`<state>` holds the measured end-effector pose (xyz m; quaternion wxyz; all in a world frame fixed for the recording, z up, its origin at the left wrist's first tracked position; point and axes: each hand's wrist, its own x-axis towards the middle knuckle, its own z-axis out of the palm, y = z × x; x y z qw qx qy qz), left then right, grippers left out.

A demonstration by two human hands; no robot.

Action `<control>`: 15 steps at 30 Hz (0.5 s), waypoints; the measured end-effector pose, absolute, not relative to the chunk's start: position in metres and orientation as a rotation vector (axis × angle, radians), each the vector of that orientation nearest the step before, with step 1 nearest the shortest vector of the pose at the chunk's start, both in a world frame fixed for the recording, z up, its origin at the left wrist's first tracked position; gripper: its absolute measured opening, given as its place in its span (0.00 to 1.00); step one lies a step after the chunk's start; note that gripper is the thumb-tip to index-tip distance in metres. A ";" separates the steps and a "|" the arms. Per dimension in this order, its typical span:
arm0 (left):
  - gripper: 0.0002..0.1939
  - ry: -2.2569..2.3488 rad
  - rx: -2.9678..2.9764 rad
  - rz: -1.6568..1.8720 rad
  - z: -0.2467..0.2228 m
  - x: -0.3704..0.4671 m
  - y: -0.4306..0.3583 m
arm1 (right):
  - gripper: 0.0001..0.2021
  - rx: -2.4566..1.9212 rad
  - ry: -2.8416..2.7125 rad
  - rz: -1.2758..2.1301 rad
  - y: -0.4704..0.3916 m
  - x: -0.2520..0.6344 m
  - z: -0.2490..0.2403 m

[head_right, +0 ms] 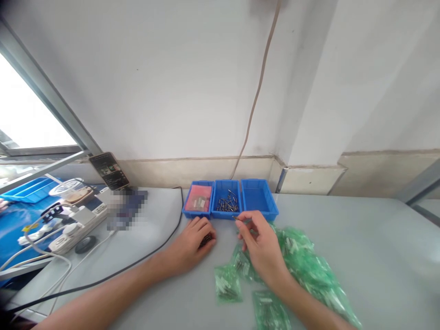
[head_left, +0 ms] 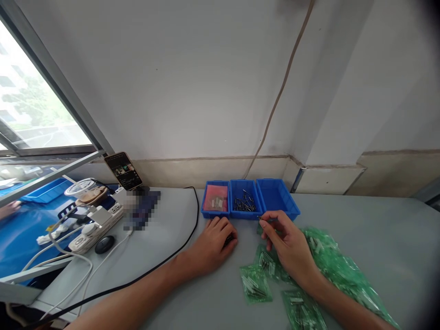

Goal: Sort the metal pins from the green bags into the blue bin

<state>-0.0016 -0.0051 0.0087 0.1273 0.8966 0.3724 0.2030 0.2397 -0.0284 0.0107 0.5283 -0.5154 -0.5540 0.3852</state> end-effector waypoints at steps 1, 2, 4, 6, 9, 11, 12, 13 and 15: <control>0.01 1.083 2.609 0.592 0.009 -0.002 -0.005 | 0.14 -1.232 -1.338 0.897 -0.029 0.240 0.011; 0.01 1.082 2.609 0.594 0.008 -0.002 -0.005 | 0.13 -1.230 -1.356 0.873 -0.029 0.240 0.012; 0.01 1.082 2.609 0.594 0.008 -0.002 -0.005 | 0.12 -1.230 -1.397 0.828 -0.029 0.239 0.013; 0.01 1.083 2.608 0.593 0.008 -0.002 -0.005 | 0.11 -1.239 -1.442 0.779 -0.029 0.239 0.014; 0.01 1.083 2.605 0.592 0.008 -0.001 -0.005 | 0.10 -1.252 -1.495 0.726 -0.028 0.240 0.015; 0.01 1.083 2.606 0.593 0.008 -0.001 -0.005 | 0.09 -1.253 -1.505 0.726 -0.029 0.240 0.015; 0.01 1.083 2.607 0.595 0.008 -0.001 -0.005 | 0.09 -1.250 -1.500 0.740 -0.029 0.240 0.015; 0.01 1.085 2.608 0.599 0.009 -0.001 -0.005 | 0.10 -1.249 -1.489 0.761 -0.029 0.239 0.016; 0.01 1.085 2.609 0.601 0.009 -0.001 -0.005 | 0.12 -1.249 -1.454 0.826 -0.030 0.238 0.017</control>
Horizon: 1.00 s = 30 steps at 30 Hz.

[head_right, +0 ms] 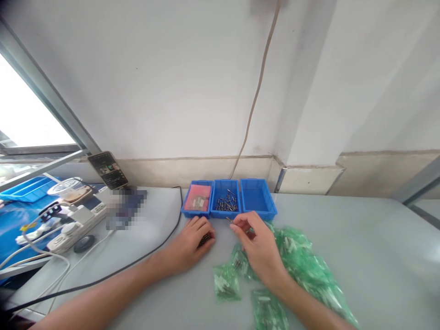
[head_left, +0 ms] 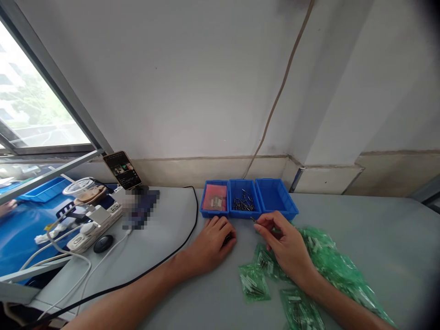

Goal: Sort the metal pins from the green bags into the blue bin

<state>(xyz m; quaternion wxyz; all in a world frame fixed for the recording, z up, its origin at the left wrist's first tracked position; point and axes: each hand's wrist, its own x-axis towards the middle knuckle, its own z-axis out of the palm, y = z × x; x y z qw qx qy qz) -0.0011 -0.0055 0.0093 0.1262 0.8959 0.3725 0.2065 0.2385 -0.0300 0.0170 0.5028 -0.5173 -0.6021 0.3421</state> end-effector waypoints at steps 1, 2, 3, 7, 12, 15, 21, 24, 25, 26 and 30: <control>0.01 1.084 2.609 0.602 0.010 -0.001 -0.006 | 0.13 -1.250 -1.433 0.865 -0.030 0.238 0.018; 0.02 1.084 2.610 0.600 0.010 -0.001 -0.006 | 0.14 -1.246 -1.406 0.904 -0.030 0.237 0.018; 0.02 1.084 2.611 0.599 0.010 -0.001 -0.005 | 0.16 -1.240 -1.375 0.941 -0.030 0.237 0.019; 0.02 1.077 2.618 0.602 0.008 -0.002 -0.005 | 0.20 -1.186 -1.234 1.121 -0.030 0.238 0.020; 0.01 1.075 2.622 0.614 0.006 -0.002 -0.005 | 0.25 -1.094 -1.078 1.310 -0.029 0.238 0.025; 0.01 1.070 2.610 0.609 0.007 -0.002 -0.005 | 0.25 -1.077 -1.071 1.333 -0.029 0.237 0.026; 0.01 1.069 2.594 0.607 0.007 -0.002 -0.005 | 0.18 -1.285 -1.350 0.985 -0.033 0.238 0.023; 0.02 1.071 2.599 0.611 0.006 -0.002 -0.004 | 0.14 -1.354 -1.500 0.781 -0.037 0.238 0.023; 0.02 1.070 2.601 0.611 0.005 -0.002 -0.004 | 0.14 -1.354 -1.522 0.768 -0.037 0.238 0.023; 0.02 1.068 2.602 0.610 0.005 -0.002 -0.004 | 0.14 -1.350 -1.524 0.780 -0.037 0.237 0.022; 0.02 1.063 2.605 0.611 0.006 -0.002 -0.005 | 0.22 -1.307 -1.320 1.019 -0.032 0.235 0.020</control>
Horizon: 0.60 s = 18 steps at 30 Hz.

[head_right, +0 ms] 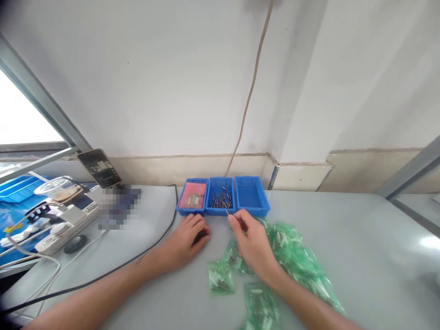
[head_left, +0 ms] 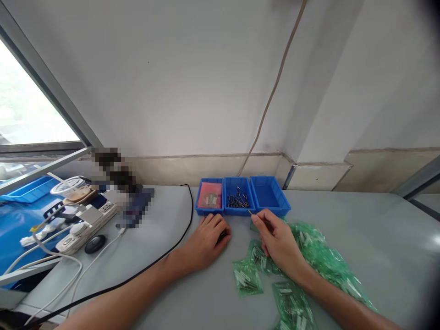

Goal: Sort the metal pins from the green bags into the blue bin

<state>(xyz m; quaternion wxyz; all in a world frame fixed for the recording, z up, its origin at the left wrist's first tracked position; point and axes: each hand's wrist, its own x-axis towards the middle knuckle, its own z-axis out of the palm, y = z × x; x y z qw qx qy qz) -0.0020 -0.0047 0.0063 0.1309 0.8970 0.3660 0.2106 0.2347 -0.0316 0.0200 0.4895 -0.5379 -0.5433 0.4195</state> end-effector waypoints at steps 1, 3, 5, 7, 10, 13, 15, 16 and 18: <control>0.02 1.064 2.605 0.612 0.007 -0.002 -0.005 | 0.24 -1.292 -1.241 1.094 -0.030 0.234 0.020; 0.02 1.065 2.605 0.612 0.008 -0.002 -0.005 | 0.27 -1.261 -1.124 1.199 -0.027 0.234 0.022; 0.02 1.066 2.605 0.610 0.008 -0.002 -0.005 | 0.28 -1.240 -1.096 1.228 -0.026 0.234 0.024; 0.02 1.066 2.607 0.609 0.007 -0.002 -0.005 | 0.26 -1.216 -1.120 1.225 -0.025 0.235 0.025; 0.02 1.068 2.615 0.619 0.006 -0.002 -0.005 | 0.23 -1.184 -1.143 1.237 -0.024 0.235 0.025; 0.02 1.072 2.625 0.629 0.006 -0.002 -0.005 | 0.22 -1.164 -1.127 1.259 -0.023 0.235 0.023; 0.03 1.072 2.629 0.629 0.007 -0.001 -0.005 | 0.21 -1.167 -1.109 1.262 -0.023 0.234 0.022; 0.03 1.070 2.629 0.627 0.008 -0.001 -0.005 | 0.21 -1.171 -1.104 1.262 -0.022 0.234 0.022; 0.03 1.067 2.626 0.625 0.009 -0.001 -0.005 | 0.21 -1.181 -1.105 1.269 -0.022 0.233 0.023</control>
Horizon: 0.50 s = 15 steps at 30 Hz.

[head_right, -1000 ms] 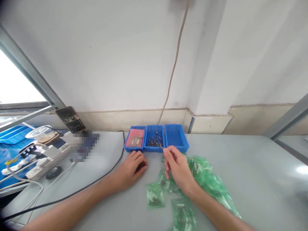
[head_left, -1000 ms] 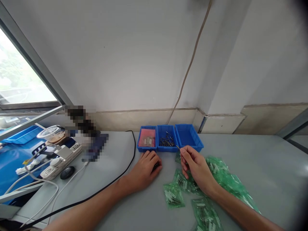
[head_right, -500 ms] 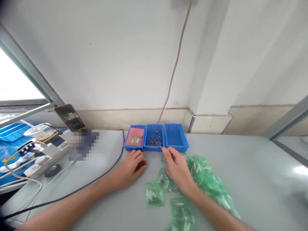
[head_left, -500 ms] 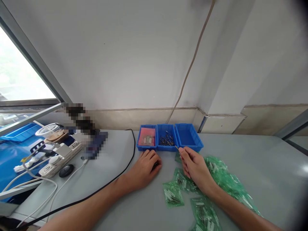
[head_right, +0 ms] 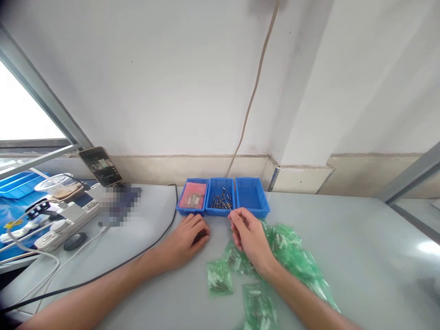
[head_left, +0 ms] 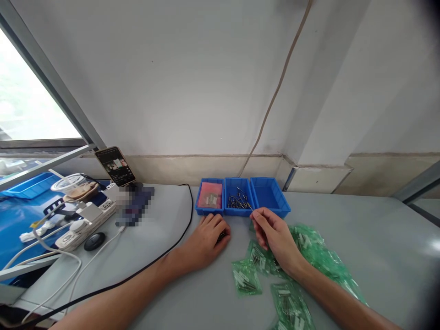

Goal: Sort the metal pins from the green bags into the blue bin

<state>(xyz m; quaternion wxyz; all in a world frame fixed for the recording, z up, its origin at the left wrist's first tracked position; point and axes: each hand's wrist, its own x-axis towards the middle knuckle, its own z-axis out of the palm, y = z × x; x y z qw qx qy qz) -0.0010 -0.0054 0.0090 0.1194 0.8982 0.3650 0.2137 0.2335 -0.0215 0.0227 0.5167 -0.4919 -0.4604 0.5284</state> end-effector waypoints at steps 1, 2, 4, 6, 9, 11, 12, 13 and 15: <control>0.02 1.068 2.624 0.623 0.009 -0.001 -0.006 | 0.21 -1.184 -1.109 1.272 -0.021 0.233 0.023; 0.02 1.071 2.623 0.623 0.010 -0.001 -0.006 | 0.21 -1.186 -1.113 1.276 -0.021 0.233 0.023; 0.02 1.076 2.623 0.622 0.009 -0.001 -0.006 | 0.21 -1.184 -1.119 1.281 -0.021 0.233 0.024; 0.02 1.079 2.627 0.625 0.008 -0.001 -0.006 | 0.21 -1.178 -1.128 1.284 -0.022 0.233 0.025; 0.02 1.085 2.636 0.631 0.006 -0.001 -0.005 | 0.22 -1.163 -1.139 1.282 -0.023 0.234 0.026; 0.02 1.085 2.636 0.634 0.004 -0.001 -0.005 | 0.23 -1.156 -1.138 1.279 -0.024 0.234 0.026; 0.01 1.083 2.633 0.636 0.004 -0.001 -0.005 | 0.22 -1.152 -1.140 1.277 -0.025 0.234 0.026; 0.01 1.082 2.626 0.641 0.004 -0.001 -0.005 | 0.22 -1.147 -1.145 1.274 -0.025 0.234 0.025; 0.02 1.081 2.609 0.653 0.004 -0.002 -0.005 | 0.21 -1.138 -1.167 1.266 -0.025 0.233 0.024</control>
